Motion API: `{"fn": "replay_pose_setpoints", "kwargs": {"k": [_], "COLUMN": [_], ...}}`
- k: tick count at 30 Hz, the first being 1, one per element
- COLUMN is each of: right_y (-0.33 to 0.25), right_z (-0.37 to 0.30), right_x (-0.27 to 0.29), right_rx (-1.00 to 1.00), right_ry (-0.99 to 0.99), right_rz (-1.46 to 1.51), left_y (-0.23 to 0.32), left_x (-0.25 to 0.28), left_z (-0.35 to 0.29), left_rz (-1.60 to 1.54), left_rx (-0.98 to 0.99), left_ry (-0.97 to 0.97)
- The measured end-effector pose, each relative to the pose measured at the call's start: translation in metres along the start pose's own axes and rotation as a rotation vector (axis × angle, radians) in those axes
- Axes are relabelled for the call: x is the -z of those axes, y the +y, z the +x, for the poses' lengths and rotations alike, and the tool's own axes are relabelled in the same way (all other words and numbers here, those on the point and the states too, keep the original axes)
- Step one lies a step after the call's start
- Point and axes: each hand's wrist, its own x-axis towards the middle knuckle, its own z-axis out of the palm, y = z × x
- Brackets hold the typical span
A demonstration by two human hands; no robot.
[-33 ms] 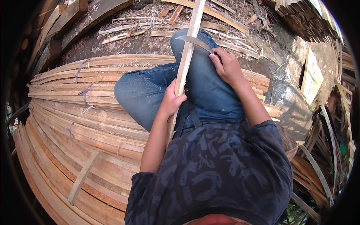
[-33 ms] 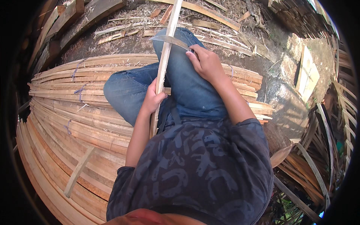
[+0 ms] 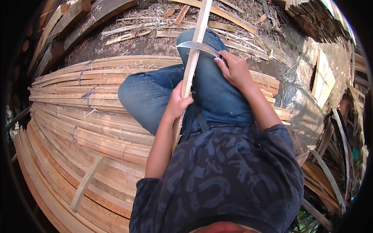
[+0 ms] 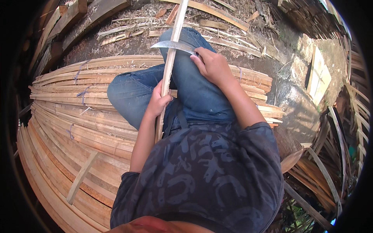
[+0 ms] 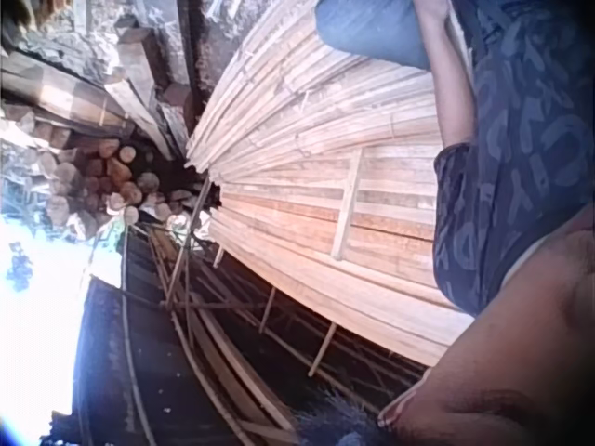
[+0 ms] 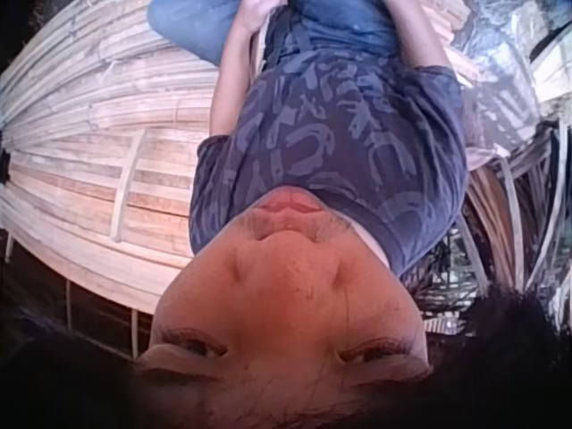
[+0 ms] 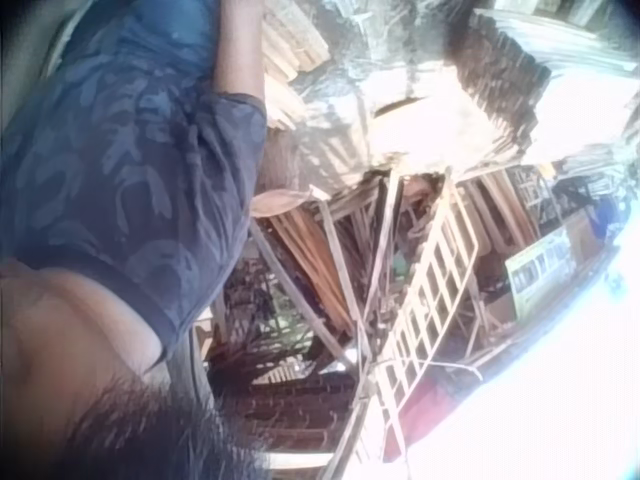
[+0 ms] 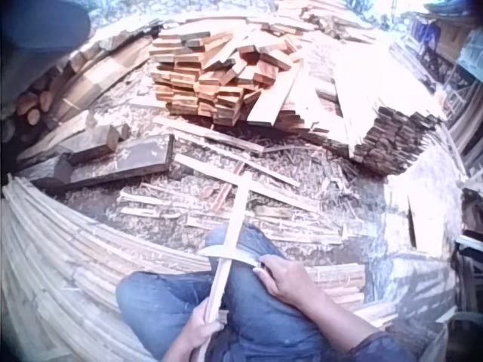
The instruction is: The person sits cross-legged on the ground and uses a curved knife to shave thin strips from a long wooden stick. They hold the stick with their left hand and repeatedly scrape the blade along its length to remove the outer layer.
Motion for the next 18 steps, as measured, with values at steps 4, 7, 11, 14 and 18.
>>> {"fn": "replay_pose_setpoints", "kwargs": {"k": [4,7,11,14,18], "right_y": [0.006,0.013,0.014,-0.002,0.013], "right_z": [0.003,0.009,0.017,0.01,0.019], "right_x": [0.003,0.009,0.015,0.012,0.007], "right_rx": [0.156,0.187,0.26,0.28,0.264], "right_ry": [-0.039,-0.121,-0.173,-0.275,-0.168], "right_rz": [-0.131,-0.285,-0.328,-0.322,-0.433], "left_y": [0.003,0.006,0.005,0.006,0.006], "left_x": [0.002,-0.001,0.001,0.002,0.004], "left_z": [-0.001,-0.002,-0.002,-0.003,-0.003], "left_rz": [-0.106,-0.102,-0.152,-0.18,-0.236], "left_rx": [0.059,0.052,0.053,0.049,0.107], "left_ry": [-0.066,-0.063,-0.089,-0.091,-0.12]}}
